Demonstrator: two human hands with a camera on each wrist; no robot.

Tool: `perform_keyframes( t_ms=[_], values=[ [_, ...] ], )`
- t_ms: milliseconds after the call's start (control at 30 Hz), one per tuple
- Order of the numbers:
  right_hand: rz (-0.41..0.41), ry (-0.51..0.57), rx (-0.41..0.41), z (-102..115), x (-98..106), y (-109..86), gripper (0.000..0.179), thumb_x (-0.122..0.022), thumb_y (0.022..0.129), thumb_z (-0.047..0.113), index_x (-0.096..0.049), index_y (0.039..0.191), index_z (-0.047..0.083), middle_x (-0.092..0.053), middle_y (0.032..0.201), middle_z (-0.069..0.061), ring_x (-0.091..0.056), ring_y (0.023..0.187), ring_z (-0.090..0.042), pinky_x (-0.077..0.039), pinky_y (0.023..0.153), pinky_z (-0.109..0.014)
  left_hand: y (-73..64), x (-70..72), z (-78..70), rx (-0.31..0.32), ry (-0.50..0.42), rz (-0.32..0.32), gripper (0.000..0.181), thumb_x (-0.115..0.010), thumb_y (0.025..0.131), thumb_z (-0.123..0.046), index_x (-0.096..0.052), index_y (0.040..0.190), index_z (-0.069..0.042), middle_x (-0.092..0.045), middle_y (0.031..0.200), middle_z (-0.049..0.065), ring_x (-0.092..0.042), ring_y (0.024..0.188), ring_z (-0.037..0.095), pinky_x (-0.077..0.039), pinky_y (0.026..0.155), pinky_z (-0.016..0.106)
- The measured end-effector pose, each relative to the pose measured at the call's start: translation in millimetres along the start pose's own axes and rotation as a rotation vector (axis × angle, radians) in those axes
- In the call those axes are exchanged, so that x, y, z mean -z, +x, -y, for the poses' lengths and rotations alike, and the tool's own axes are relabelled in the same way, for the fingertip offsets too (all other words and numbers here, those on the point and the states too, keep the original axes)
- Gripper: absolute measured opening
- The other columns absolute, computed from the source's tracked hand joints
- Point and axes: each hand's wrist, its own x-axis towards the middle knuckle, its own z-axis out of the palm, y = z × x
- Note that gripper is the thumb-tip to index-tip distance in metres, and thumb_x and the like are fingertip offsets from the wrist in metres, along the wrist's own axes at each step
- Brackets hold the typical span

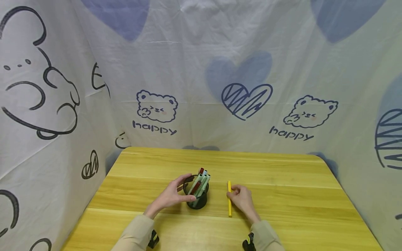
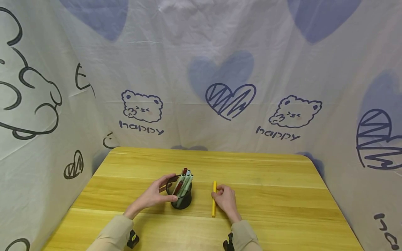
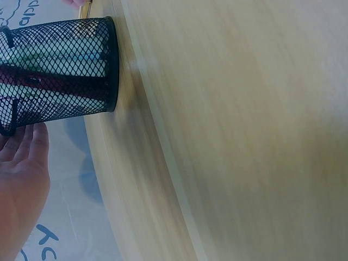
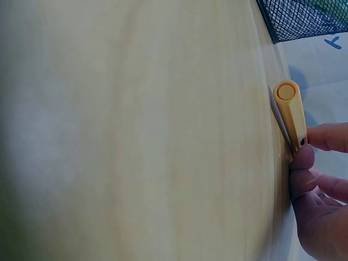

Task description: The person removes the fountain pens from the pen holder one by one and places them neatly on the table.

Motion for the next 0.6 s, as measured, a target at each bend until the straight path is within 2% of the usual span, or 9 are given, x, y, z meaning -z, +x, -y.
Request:
perform_keyframes(
  t_ms=[600],
  values=[
    [0.006,0.002,-0.003,-1.8,-0.2,-0.2,0.032,-0.073,0.085,0.009,-0.07,0.111,-0.008,-0.063,0.076,-0.006,-0.052,0.064,-0.011,-0.042,0.054,-0.02,2.2,-0.1,4.7,0.011,0.005,-0.002,0.087,-0.083,0.085,-0.029,-0.036,0.156,-0.012,-0.04,0.159,0.016,-0.04,0.146,0.04,-0.034,0.119,0.06]
  ],
)
